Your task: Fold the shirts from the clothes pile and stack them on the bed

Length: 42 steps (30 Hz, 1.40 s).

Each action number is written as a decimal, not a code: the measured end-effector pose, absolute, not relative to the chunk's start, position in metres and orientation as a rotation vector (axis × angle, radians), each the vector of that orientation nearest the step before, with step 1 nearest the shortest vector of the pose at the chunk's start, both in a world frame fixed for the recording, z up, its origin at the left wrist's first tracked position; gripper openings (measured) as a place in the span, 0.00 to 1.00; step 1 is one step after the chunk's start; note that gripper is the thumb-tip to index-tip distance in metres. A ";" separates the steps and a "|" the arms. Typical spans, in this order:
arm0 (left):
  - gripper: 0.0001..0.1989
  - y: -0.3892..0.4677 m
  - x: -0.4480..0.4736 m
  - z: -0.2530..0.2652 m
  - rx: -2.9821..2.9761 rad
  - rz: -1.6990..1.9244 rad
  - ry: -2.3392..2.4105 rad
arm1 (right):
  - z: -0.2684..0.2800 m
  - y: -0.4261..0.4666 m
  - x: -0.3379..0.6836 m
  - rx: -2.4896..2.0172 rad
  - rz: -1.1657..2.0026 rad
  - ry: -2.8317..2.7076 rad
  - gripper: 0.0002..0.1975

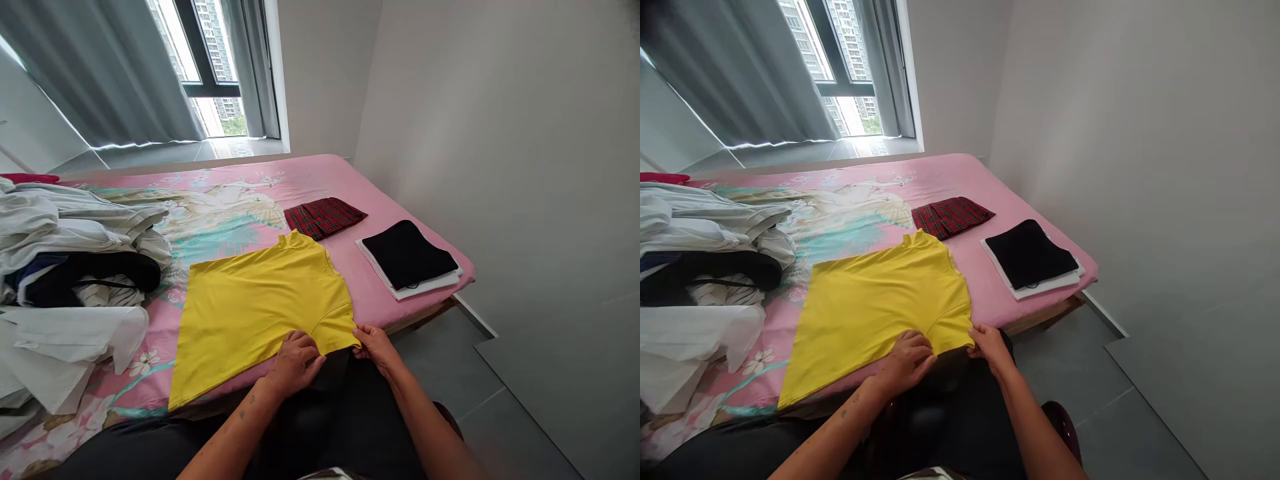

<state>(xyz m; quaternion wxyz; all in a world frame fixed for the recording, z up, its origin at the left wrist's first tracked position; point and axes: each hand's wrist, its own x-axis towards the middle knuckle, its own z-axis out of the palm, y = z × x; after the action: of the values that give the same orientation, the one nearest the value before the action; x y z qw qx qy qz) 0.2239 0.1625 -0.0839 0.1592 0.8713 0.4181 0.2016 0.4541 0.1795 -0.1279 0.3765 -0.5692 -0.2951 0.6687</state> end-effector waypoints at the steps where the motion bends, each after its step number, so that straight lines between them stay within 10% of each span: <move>1: 0.11 0.165 0.225 -0.081 2.486 0.574 1.189 | -0.129 0.180 0.454 -1.458 1.713 -0.782 0.14; 8: 0.17 0.210 0.251 -0.103 2.553 0.587 1.331 | -0.139 0.180 0.457 -1.546 1.705 -1.121 0.15; 13: 0.28 0.213 0.252 -0.124 2.690 0.469 1.368 | -0.119 0.204 0.474 -1.824 1.049 -1.585 0.12; 22: 0.34 0.208 0.243 -0.110 2.532 0.465 1.373 | -0.075 0.300 0.351 -1.160 0.622 -2.166 0.18; 34: 0.33 0.166 0.054 -0.121 2.021 0.106 2.247 | -0.114 0.408 0.342 -1.803 0.386 -2.529 0.31; 42: 0.23 0.270 0.050 -0.103 2.141 0.252 1.986 | -0.110 0.404 0.297 -1.253 0.305 -2.657 0.23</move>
<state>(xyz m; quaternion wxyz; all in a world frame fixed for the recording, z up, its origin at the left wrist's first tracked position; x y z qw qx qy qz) 0.0497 0.2699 -0.1030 0.1052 0.7264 0.6737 0.0855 0.2968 0.4040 -0.1096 0.0941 -0.4224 -0.8956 0.1028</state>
